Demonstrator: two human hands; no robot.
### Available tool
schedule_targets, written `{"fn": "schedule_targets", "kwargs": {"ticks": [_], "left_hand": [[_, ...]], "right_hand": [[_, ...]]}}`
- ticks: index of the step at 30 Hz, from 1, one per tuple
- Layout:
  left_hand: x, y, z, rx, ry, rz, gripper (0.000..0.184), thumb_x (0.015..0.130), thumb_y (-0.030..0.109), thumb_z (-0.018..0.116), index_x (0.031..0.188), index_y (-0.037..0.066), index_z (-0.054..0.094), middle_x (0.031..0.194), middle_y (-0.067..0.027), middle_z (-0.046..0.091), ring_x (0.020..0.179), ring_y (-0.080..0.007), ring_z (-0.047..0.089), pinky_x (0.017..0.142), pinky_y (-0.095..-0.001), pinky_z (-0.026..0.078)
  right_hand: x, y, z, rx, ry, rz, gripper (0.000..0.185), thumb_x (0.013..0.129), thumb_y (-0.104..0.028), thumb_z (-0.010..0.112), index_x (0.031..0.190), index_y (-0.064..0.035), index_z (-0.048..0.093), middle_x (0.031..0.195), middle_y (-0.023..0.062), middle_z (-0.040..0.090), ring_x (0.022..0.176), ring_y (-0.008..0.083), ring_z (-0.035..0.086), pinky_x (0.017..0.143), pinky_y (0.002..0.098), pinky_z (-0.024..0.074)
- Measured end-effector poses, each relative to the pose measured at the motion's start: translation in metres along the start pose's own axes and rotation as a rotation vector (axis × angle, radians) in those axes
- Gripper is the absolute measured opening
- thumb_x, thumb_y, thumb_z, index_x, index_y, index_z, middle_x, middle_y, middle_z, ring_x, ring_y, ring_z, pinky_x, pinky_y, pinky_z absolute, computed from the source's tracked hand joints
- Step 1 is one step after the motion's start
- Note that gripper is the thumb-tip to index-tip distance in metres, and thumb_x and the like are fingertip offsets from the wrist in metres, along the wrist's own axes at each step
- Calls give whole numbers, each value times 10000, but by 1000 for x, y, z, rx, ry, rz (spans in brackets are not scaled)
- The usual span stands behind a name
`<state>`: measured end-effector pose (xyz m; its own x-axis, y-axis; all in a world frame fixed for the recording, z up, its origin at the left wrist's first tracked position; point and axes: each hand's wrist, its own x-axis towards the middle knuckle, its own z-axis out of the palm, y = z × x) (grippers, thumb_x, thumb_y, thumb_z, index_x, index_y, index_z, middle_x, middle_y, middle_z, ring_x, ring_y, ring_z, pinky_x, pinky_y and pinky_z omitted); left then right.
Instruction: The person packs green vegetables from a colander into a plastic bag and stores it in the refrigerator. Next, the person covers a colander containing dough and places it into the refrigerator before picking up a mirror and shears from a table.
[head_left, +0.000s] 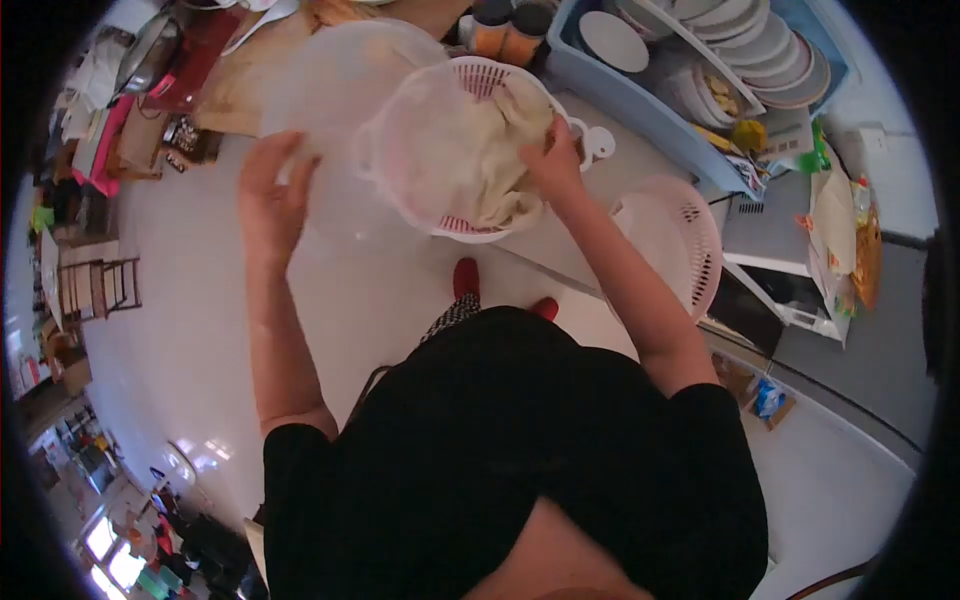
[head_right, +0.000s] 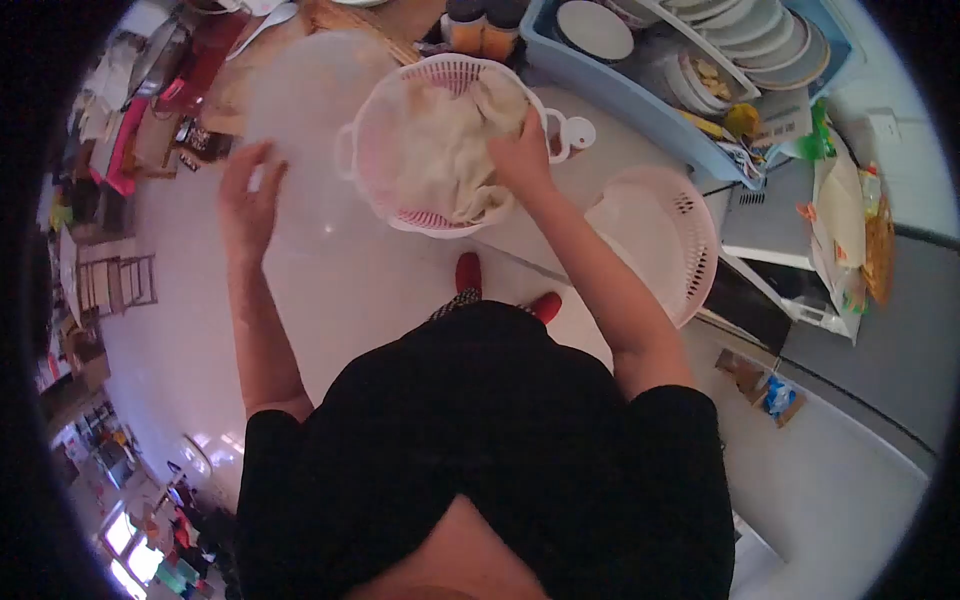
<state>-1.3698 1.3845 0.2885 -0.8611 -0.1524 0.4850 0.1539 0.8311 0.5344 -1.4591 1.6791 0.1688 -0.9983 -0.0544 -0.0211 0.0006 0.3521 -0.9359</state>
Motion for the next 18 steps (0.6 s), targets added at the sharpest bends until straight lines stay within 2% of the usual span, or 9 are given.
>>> {"fn": "schedule_targets", "kwargs": {"ticks": [2,5,8,11,14,15,18], "left_hand": [[15,17,25,43,-103,118,230,696,71,662,915,28,604,883,-99,598,823,-247,564,716,-324,443],[30,35,54,69,-181,221,225,666,86,666,881,44,612,856,-102,601,801,-283,563,682,-360,436],[39,42,73,85,-231,257,215,676,110,655,883,69,617,842,-87,601,792,-276,565,685,-366,422],[41,45,91,155,-253,315,210,687,131,644,892,93,615,836,-70,598,778,-263,564,696,-373,409],[39,51,106,214,-349,356,215,684,137,643,895,109,611,834,-57,590,780,-256,558,701,-385,403],[38,54,111,227,-394,362,218,682,137,644,896,113,610,835,-54,588,784,-253,555,702,-388,402],[28,58,127,167,-319,427,217,672,139,648,885,113,611,831,-54,578,790,-252,543,694,-394,402]], "right_hand": [[-36,-26,-20,-334,-55,-279,412,760,-144,561,1142,-28,459,1080,162,542,957,271,558,853,376,424],[-60,-36,-35,-731,-607,-198,384,736,-231,593,1065,-37,554,974,150,589,978,290,532,855,366,409],[-63,-43,-16,-818,-688,-135,351,719,-319,606,954,-58,624,883,121,622,1026,290,497,895,380,370],[-61,-31,-3,-860,-778,-203,396,720,-363,601,990,-73,604,974,119,601,1067,289,472,944,425,320],[-82,-26,-13,-917,-523,-482,402,718,-362,618,1002,-80,584,1068,105,564,1084,275,466,984,457,267],[-91,-29,-21,-875,-537,-468,403,715,-342,628,1017,-81,576,1086,101,552,1080,272,468,983,457,275],[-119,-47,-61,-712,-556,-393,387,705,-268,657,1029,-80,563,1096,94,538,1056,269,483,959,446,316]]}}
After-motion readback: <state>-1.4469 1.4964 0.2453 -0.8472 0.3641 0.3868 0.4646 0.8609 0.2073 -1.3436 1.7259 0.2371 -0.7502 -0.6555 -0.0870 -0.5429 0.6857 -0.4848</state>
